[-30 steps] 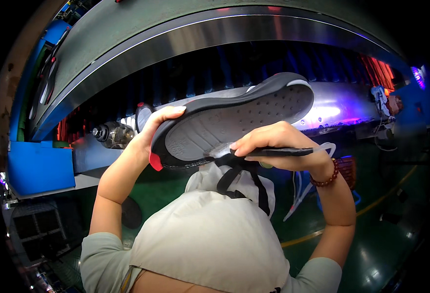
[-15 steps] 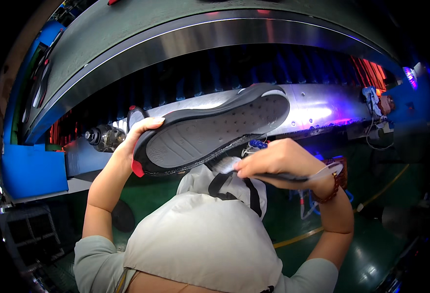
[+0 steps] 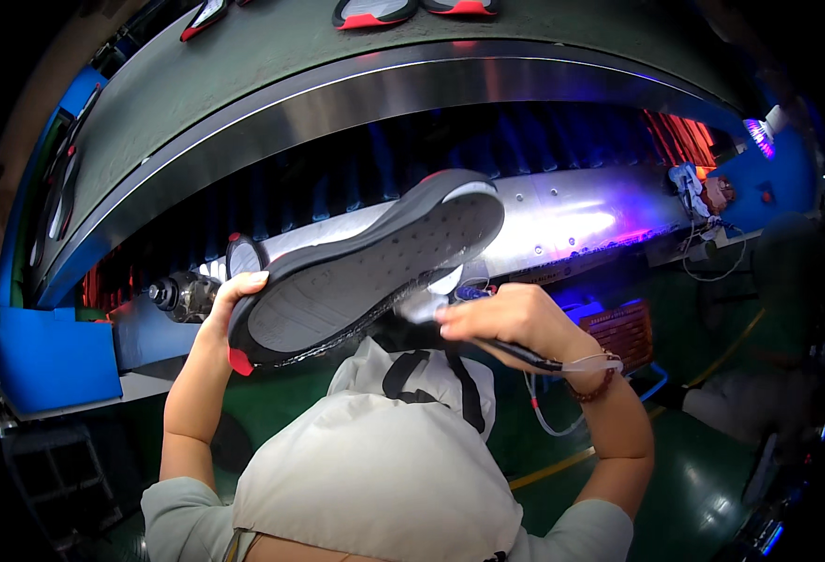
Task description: The person applies glue to the bottom of shoe soles using a brush. They repeatedly dip the brush into a container and spread the adhesive across the sole surface, then place the treated soles onto a conveyor belt.
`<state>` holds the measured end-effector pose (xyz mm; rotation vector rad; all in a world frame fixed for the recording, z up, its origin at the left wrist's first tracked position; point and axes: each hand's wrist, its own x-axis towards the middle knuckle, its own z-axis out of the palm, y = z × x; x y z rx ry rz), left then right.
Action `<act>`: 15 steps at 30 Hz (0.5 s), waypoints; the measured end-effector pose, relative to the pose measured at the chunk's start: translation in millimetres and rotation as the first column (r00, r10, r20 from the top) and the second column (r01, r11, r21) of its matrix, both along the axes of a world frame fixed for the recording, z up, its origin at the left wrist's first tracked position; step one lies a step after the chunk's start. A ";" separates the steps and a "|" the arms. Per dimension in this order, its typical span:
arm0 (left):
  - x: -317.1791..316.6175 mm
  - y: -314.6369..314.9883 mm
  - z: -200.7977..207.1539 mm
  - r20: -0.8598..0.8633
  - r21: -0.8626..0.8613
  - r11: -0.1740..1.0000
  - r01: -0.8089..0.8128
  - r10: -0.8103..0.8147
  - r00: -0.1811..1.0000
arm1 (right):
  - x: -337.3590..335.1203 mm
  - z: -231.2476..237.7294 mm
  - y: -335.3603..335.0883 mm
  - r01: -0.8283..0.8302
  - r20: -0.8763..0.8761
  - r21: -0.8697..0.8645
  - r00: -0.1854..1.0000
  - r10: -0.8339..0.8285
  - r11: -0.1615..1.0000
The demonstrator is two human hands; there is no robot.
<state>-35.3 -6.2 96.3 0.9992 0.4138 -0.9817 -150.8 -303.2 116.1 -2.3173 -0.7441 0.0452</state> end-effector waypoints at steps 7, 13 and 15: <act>-0.9 2.4 0.7 0.026 -0.033 0.999 -0.032 0.032 0.999 | 4.2 1.0 -15.5 0.099 0.039 0.073 0.994 -0.102 0.992; -2.4 1.7 -3.6 -0.002 -0.081 0.997 0.012 -0.012 1.000 | 7.7 -6.9 -25.1 0.259 -0.013 0.235 0.964 -0.264 0.937; 0.2 0.2 -10.6 -0.035 0.018 0.996 -0.083 0.084 0.996 | 10.4 -15.1 -22.8 0.269 -0.124 0.241 0.961 -0.246 0.933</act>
